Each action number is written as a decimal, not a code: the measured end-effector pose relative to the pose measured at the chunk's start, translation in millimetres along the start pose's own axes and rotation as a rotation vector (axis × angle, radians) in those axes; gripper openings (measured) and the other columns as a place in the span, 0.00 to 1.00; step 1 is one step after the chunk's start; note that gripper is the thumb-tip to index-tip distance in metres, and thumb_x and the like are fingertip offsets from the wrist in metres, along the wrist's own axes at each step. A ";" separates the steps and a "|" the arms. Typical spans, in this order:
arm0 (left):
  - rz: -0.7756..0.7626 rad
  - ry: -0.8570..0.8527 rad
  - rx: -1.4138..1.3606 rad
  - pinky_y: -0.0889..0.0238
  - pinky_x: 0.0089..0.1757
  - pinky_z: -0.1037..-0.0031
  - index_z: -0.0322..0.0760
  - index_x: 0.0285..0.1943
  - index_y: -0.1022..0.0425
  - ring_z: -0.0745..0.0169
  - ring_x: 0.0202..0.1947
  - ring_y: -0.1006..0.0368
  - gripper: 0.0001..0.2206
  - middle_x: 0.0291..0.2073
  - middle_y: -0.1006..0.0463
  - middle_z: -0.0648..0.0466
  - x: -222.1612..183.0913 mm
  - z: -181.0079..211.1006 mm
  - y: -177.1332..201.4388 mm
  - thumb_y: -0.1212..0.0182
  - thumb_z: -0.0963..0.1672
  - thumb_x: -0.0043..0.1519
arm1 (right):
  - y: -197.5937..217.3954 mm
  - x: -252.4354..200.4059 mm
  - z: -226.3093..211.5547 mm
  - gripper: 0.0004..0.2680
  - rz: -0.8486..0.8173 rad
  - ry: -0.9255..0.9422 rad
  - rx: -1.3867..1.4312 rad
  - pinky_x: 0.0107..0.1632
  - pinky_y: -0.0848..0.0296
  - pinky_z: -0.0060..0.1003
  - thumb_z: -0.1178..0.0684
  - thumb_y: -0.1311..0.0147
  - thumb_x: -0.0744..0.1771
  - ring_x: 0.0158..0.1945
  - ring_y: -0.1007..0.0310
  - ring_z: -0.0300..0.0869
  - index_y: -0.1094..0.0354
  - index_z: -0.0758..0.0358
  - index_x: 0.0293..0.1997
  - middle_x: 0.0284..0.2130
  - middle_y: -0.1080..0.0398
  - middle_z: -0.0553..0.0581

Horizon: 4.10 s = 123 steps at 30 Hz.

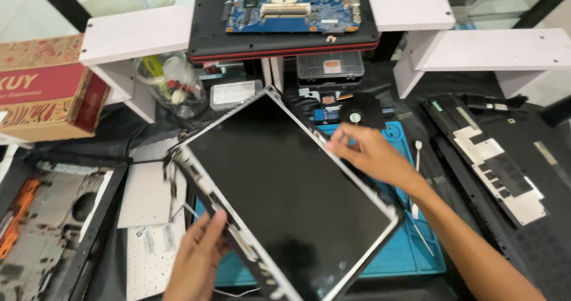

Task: The person disassembles a laptop screen assembly on a repair mat. They use a screwdriver and a metal pry tool to loosen the screen bezel, peel the bezel frame away, disconnect the display cable, and lift the screen panel out of the rear lid, setting the lid aside on the bench.

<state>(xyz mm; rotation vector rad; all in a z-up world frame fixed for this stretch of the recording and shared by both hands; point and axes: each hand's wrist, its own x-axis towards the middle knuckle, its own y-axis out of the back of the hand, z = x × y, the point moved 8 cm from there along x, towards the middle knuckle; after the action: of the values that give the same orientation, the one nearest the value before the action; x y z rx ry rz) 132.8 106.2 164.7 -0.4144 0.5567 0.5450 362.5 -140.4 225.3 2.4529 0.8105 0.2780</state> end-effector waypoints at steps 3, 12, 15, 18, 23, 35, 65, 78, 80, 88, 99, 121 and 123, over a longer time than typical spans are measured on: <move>0.053 0.030 0.090 0.35 0.45 0.69 0.39 0.48 0.19 0.64 0.37 0.26 0.15 0.37 0.17 0.55 11.6 21.8 -2.2 0.42 0.51 0.63 | -10.3 -26.3 31.0 0.11 -0.012 -0.113 0.167 0.25 0.40 0.29 0.48 0.43 0.69 0.24 0.40 0.29 0.30 0.66 0.34 0.23 0.35 0.46; -0.236 -0.272 0.419 0.47 0.37 0.75 0.32 0.37 0.22 0.73 0.31 0.41 0.16 0.28 0.31 0.60 83.8 23.4 -24.7 0.40 0.50 0.69 | -16.3 -75.8 75.3 0.09 0.172 -0.234 0.308 0.24 0.38 0.28 0.49 0.44 0.68 0.20 0.36 0.31 0.32 0.62 0.34 0.22 0.30 0.48; -0.295 -0.354 0.443 0.44 0.33 0.77 0.30 0.36 0.22 0.74 0.27 0.39 0.16 0.24 0.27 0.60 89.6 32.1 -33.3 0.40 0.50 0.67 | -19.3 -81.1 77.3 0.09 0.181 -0.282 0.325 0.25 0.35 0.28 0.50 0.42 0.68 0.21 0.35 0.31 0.32 0.64 0.33 0.22 0.31 0.49; -0.221 -0.367 0.437 0.42 0.27 0.78 0.30 0.44 0.22 0.75 0.23 0.36 0.13 0.22 0.27 0.61 97.1 31.0 -19.7 0.39 0.48 0.64 | -25.4 -80.8 64.6 0.08 0.185 -0.262 0.258 0.26 0.36 0.28 0.51 0.41 0.68 0.22 0.34 0.32 0.30 0.65 0.34 0.22 0.30 0.50; -0.055 -0.605 0.704 0.43 0.26 0.75 0.25 0.59 0.26 0.73 0.22 0.37 0.20 0.21 0.29 0.56 86.5 43.6 -17.4 0.38 0.46 0.64 | -30.5 -85.5 55.1 0.09 0.209 -0.262 0.023 0.27 0.33 0.30 0.51 0.45 0.68 0.24 0.31 0.32 0.24 0.66 0.45 0.25 0.27 0.51; 0.051 -1.112 0.981 0.36 0.49 0.62 0.31 0.58 0.21 0.47 0.50 0.31 0.13 0.47 0.25 0.45 27.1 70.0 -31.7 0.41 0.40 0.65 | -35.2 -87.4 45.6 0.18 0.056 -0.368 0.601 0.34 0.32 0.31 0.48 0.59 0.71 0.28 0.34 0.36 0.36 0.64 0.68 0.28 0.31 0.51; -0.121 -1.305 1.099 0.46 0.61 0.55 0.30 0.58 0.23 0.45 0.61 0.32 0.15 0.54 0.21 0.42 26.4 57.6 -40.5 0.42 0.42 0.64 | -31.7 -13.7 -25.8 0.17 0.028 -0.320 1.012 0.33 0.37 0.28 0.53 0.48 0.69 0.29 0.40 0.31 0.34 0.72 0.64 0.26 0.41 0.44; -0.049 -1.153 0.888 0.36 0.47 0.64 0.33 0.49 0.18 0.53 0.44 0.24 0.11 0.45 0.16 0.50 1.3 110.2 -29.0 0.42 0.44 0.66 | -86.7 3.3 -133.3 0.21 -0.178 -0.106 0.947 0.40 0.28 0.34 0.53 0.49 0.69 0.36 0.28 0.36 0.42 0.66 0.72 0.39 0.28 0.53; -0.085 -0.900 0.652 0.32 0.37 0.69 0.34 0.58 0.19 0.59 0.31 0.25 0.17 0.36 0.17 0.49 0.0 125.8 -24.7 0.48 0.48 0.69 | -93.7 3.6 -143.8 0.22 -0.205 -0.072 0.836 0.43 0.26 0.35 0.50 0.50 0.70 0.39 0.27 0.37 0.45 0.62 0.75 0.43 0.30 0.55; -0.134 -0.645 0.643 0.37 0.26 0.71 0.28 0.52 0.27 0.64 0.25 0.32 0.25 0.31 0.26 0.50 26.8 173.8 14.6 0.58 0.55 0.74 | -137.6 27.1 -124.2 0.18 -0.405 0.125 0.492 0.48 0.22 0.35 0.46 0.54 0.72 0.46 0.25 0.38 0.39 0.58 0.71 0.50 0.29 0.55; -0.079 -0.374 1.023 0.38 0.14 0.71 0.25 0.44 0.25 0.62 0.13 0.28 0.17 0.19 0.22 0.47 57.0 199.1 47.2 0.34 0.48 0.59 | -167.7 32.9 -57.3 0.10 -0.411 0.095 0.054 0.42 0.22 0.34 0.49 0.41 0.66 0.39 0.22 0.37 0.26 0.62 0.47 0.38 0.22 0.54; -0.304 -0.289 1.034 0.31 0.16 0.71 0.25 0.54 0.25 0.62 0.15 0.27 0.20 0.25 0.18 0.46 79.6 194.8 51.4 0.37 0.45 0.57 | -184.2 26.0 -64.7 0.10 -0.511 0.239 0.121 0.37 0.29 0.32 0.50 0.32 0.62 0.36 0.30 0.35 0.33 0.58 0.35 0.37 0.31 0.49; -0.314 -0.289 1.040 0.29 0.17 0.71 0.26 0.55 0.25 0.63 0.16 0.25 0.20 0.26 0.16 0.48 81.5 193.6 52.7 0.37 0.45 0.57 | -180.3 24.9 -64.8 0.09 -0.555 0.318 0.207 0.40 0.30 0.33 0.51 0.34 0.64 0.38 0.28 0.35 0.33 0.60 0.36 0.39 0.29 0.49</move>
<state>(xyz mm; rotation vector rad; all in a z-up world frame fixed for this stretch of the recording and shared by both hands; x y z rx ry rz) 234.1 275.1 254.7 0.5557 0.4167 -0.0339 271.2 24.0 180.8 2.2739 1.6844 0.3911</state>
